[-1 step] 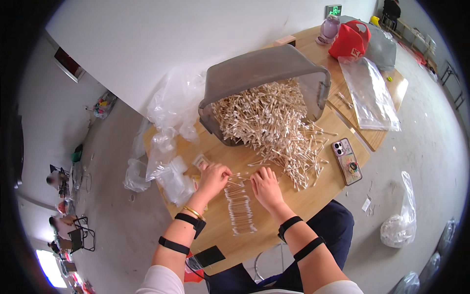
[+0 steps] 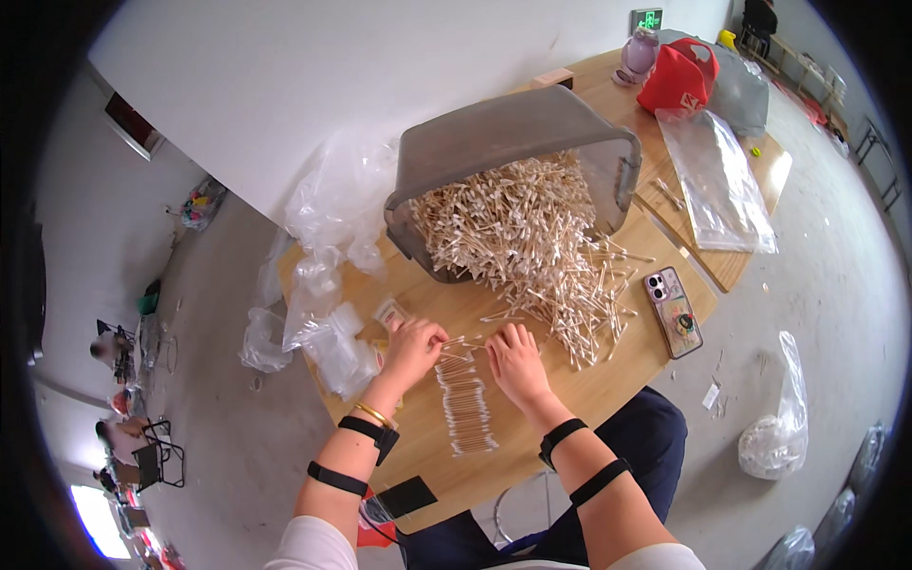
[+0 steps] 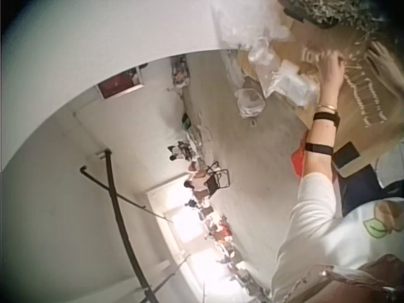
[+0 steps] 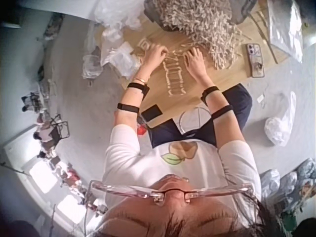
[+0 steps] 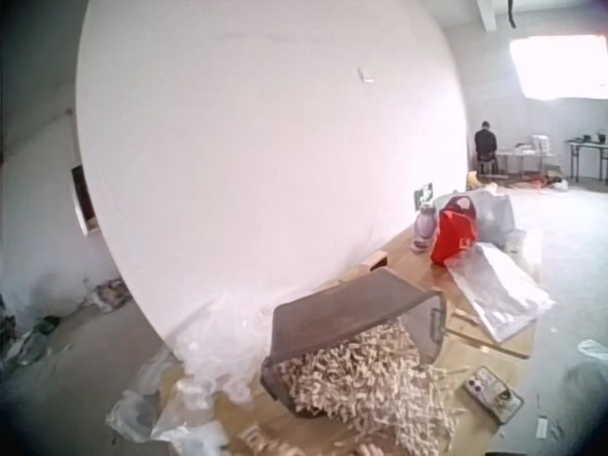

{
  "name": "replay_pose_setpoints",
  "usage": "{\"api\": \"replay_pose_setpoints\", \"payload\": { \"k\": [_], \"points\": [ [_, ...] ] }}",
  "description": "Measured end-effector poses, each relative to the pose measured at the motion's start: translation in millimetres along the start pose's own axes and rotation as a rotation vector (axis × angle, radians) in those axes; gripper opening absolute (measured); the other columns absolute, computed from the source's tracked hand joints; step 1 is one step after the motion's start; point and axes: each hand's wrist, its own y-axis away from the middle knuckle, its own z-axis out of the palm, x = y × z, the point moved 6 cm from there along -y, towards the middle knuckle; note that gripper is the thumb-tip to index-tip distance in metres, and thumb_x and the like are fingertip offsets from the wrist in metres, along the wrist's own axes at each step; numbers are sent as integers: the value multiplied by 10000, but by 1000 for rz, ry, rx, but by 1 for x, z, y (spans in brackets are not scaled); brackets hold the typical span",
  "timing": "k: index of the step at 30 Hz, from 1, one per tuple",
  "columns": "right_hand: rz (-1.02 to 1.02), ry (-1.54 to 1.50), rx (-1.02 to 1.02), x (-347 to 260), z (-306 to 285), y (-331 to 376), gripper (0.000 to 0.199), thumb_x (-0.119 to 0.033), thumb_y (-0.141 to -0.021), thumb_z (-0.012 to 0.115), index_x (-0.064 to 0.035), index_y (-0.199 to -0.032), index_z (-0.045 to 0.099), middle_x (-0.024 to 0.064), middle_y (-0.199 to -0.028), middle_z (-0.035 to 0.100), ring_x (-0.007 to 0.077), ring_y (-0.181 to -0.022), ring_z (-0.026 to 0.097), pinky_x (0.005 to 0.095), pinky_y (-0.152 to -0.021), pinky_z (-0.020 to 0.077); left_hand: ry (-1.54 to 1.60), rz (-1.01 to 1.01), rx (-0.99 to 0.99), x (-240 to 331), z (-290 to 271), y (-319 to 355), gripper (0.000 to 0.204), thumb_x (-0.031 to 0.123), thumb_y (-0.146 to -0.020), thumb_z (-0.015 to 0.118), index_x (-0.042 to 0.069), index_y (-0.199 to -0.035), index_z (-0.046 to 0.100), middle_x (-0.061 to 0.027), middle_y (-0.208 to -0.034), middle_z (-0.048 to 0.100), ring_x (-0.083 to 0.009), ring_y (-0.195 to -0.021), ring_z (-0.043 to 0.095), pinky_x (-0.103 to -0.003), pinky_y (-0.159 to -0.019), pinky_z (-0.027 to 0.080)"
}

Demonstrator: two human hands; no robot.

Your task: Manually organizing and packing cotton swabs into small plastic bags.

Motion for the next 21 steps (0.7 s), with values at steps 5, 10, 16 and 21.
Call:
{"api": "replay_pose_setpoints", "payload": {
  "k": [5, 10, 16, 21],
  "points": [
    [12, 23, -3, 2, 1, 1, 59, -115, -923, 616, -83, -971, 614, 96, -1015, 549, 297, -991, 529, 408, -866, 443, 73, -21, -2, 2, -4, 17, 150, 84, -795, 705, 145, -931, 688, 1, -994, 653, -204, -1040, 608, -408, -938, 362],
    [17, 0, 6, 3, 1, -1, 81, -126, -925, 616, -83, -994, 619, 97, -1018, 549, 296, -1000, 530, 410, -875, 445, 16, 50, -14, 4, -6, 19, 156, 126, -780, 760, 136, -913, 680, -7, -1042, 650, -206, -1051, 617, -384, -922, 375],
    [27, -27, 12, 3, 2, -1, 85, -93, -888, 634, -85, -970, 610, 103, -1029, 554, 315, -1008, 529, 421, -883, 447, 15, 71, -30, 4, -5, 19, 120, 148, -770, 789, 137, -826, 684, -3, -1043, 655, -205, -1036, 624, -379, -915, 379],
    [34, 23, -15, 6, 6, 1, 95, -124, -910, 621, -78, -993, 619, 107, -1032, 548, 300, -1011, 531, 412, -887, 443, 102, -25, -3, -6, -6, 21, 92, 162, -783, 778, 141, -818, 696, -2, -1043, 659, -203, -1032, 626, -384, -914, 383]
  ]
}}
